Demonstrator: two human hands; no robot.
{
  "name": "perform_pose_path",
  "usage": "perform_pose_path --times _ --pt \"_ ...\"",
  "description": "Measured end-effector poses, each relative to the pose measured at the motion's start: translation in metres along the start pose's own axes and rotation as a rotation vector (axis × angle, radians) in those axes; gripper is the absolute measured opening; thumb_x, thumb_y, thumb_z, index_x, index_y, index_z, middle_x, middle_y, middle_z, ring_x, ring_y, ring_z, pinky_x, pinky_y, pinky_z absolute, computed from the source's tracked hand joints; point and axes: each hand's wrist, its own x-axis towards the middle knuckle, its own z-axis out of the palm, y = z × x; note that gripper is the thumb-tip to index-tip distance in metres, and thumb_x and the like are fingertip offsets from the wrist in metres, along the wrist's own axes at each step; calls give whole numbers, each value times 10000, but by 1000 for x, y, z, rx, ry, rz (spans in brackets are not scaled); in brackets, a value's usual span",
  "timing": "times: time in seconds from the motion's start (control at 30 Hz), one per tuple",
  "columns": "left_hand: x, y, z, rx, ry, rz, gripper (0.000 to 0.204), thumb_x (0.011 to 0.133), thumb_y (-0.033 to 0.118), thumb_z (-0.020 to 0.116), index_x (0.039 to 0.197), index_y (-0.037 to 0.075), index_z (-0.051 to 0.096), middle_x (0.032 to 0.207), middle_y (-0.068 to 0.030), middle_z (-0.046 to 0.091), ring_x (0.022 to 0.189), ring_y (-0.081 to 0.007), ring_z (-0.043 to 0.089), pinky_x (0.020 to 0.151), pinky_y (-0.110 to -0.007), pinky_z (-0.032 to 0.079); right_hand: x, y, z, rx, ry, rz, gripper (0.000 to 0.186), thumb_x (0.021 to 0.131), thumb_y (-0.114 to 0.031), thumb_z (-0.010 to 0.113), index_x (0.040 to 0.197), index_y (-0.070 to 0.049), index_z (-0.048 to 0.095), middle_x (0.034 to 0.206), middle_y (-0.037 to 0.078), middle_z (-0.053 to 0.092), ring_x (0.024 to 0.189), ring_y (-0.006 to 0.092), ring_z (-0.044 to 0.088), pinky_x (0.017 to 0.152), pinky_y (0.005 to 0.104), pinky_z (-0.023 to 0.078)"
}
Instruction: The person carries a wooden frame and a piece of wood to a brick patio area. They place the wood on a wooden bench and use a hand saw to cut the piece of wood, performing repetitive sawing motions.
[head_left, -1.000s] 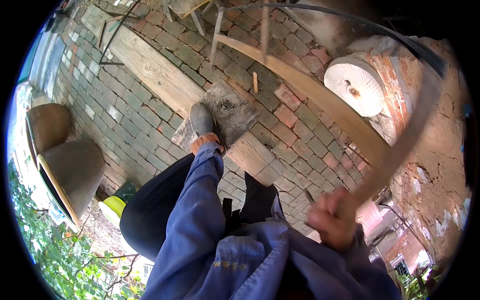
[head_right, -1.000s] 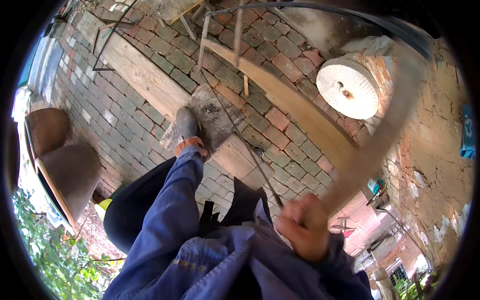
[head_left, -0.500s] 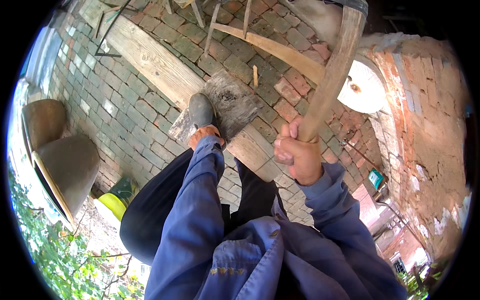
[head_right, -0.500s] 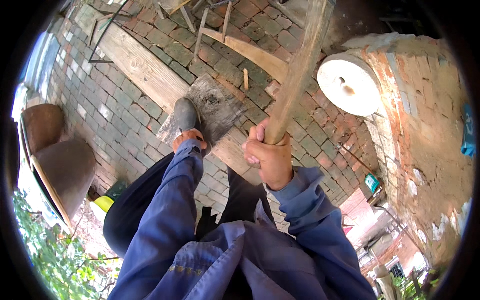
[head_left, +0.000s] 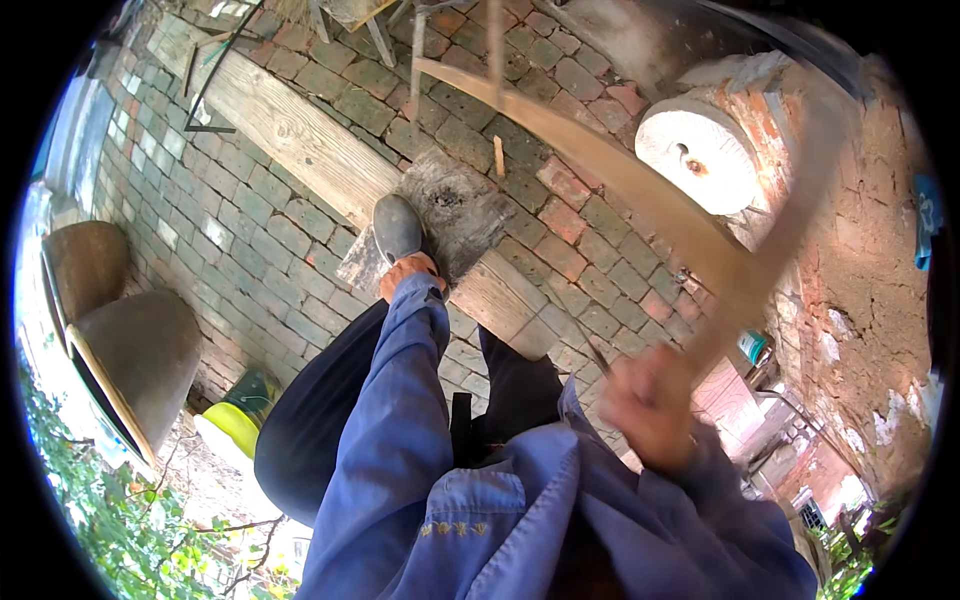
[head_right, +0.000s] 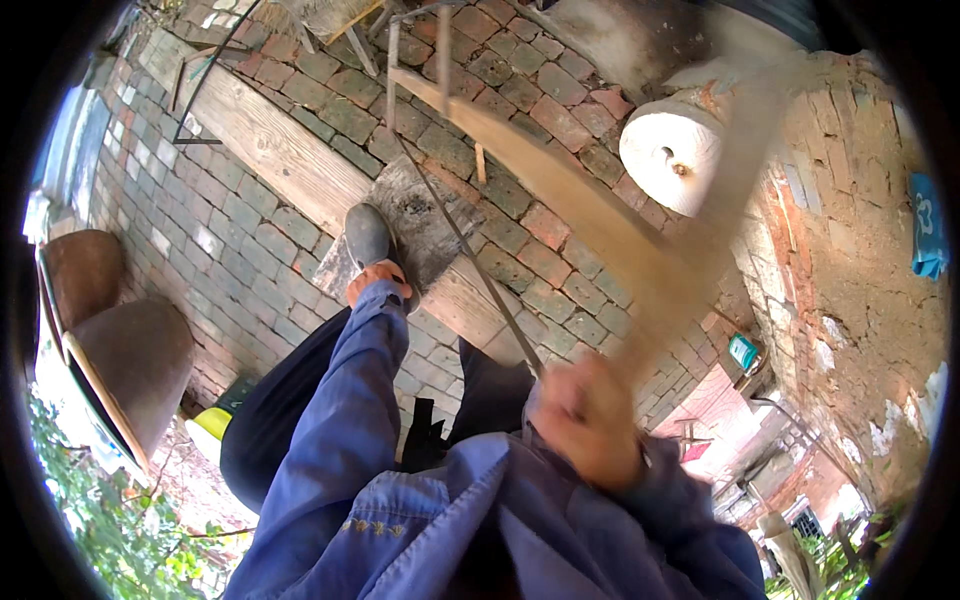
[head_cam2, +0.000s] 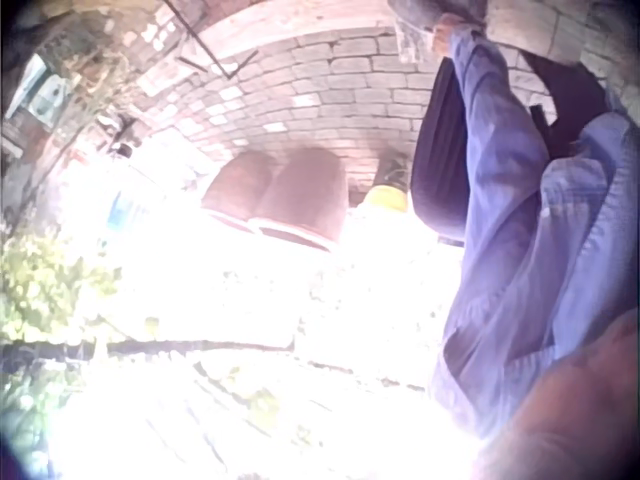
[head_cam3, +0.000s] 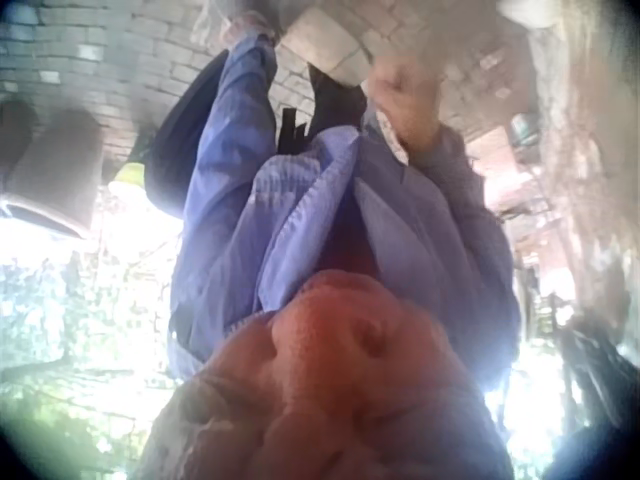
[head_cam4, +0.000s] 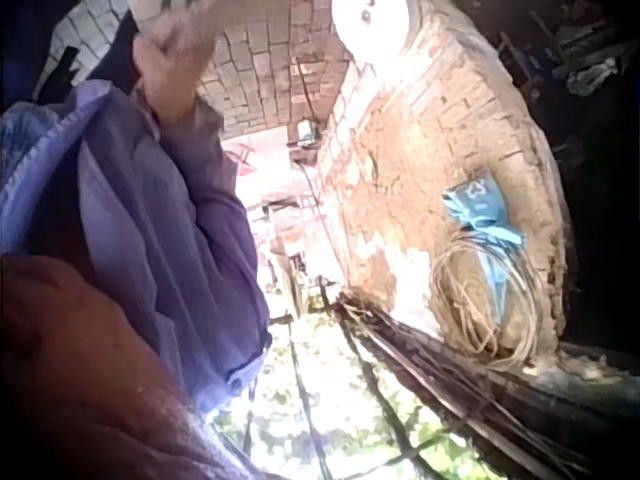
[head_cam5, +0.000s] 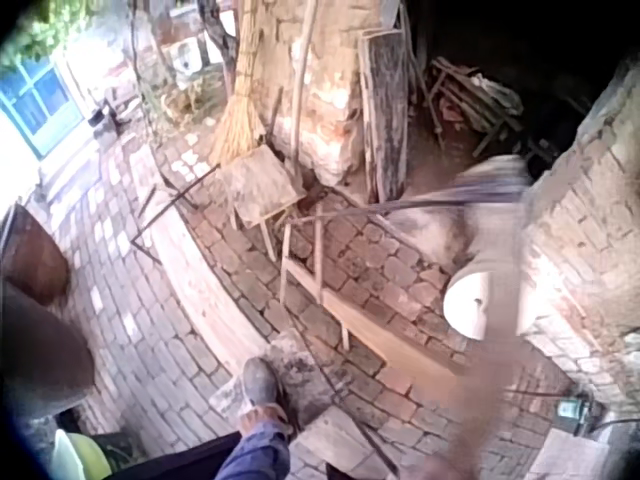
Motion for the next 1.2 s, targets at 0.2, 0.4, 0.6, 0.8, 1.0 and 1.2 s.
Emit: perform_pose_path --times 0.2,0.4,0.6,0.8,1.0,1.2 --pt "2 16 1 51 -5 -12 318 666 327 778 980 332 730 1122 -32 686 1074 -230 650 920 -340 498 84 49 46 232 118 68 287 726 86 585 687 -87 359 614 -37 371 583 74 346 525 266 319" --pt "9 2 15 86 102 22 359 694 348 779 1020 206 730 1123 -45 695 1080 -235 652 876 -341 527 -49 -8 -22 179 -83 27 333 771 160 582 807 -97 373 673 9 400 579 114 376 538 305 347" --pt "-1 8 4 114 61 23 356 693 348 780 1014 202 731 1124 -48 695 1080 -236 653 874 -342 528 -82 -16 -35 839 -54 81 363 786 228 516 828 -106 379 704 40 403 611 121 373 560 280 346" --pt "1 26 6 116 43 60 353 692 347 781 1008 198 733 1124 -51 695 1079 -237 653 873 -343 529 69 106 28 361 124 46 324 767 108 595 750 -103 351 640 -12 382 524 89 370 467 271 300" --pt "3 13 -1 103 45 21 350 691 347 782 1002 194 734 1125 -54 695 1079 -238 654 871 -344 530 22 59 10 419 4 -21 320 779 147 574 771 -101 373 635 -7 376 540 93 343 478 286 290" --pt "2 15 1 81 30 23 347 691 347 784 996 190 735 1126 -57 695 1078 -238 654 869 -345 531 -113 -2 -48 816 -47 56 385 743 246 569 820 -100 421 698 52 445 604 155 452 523 311 356"
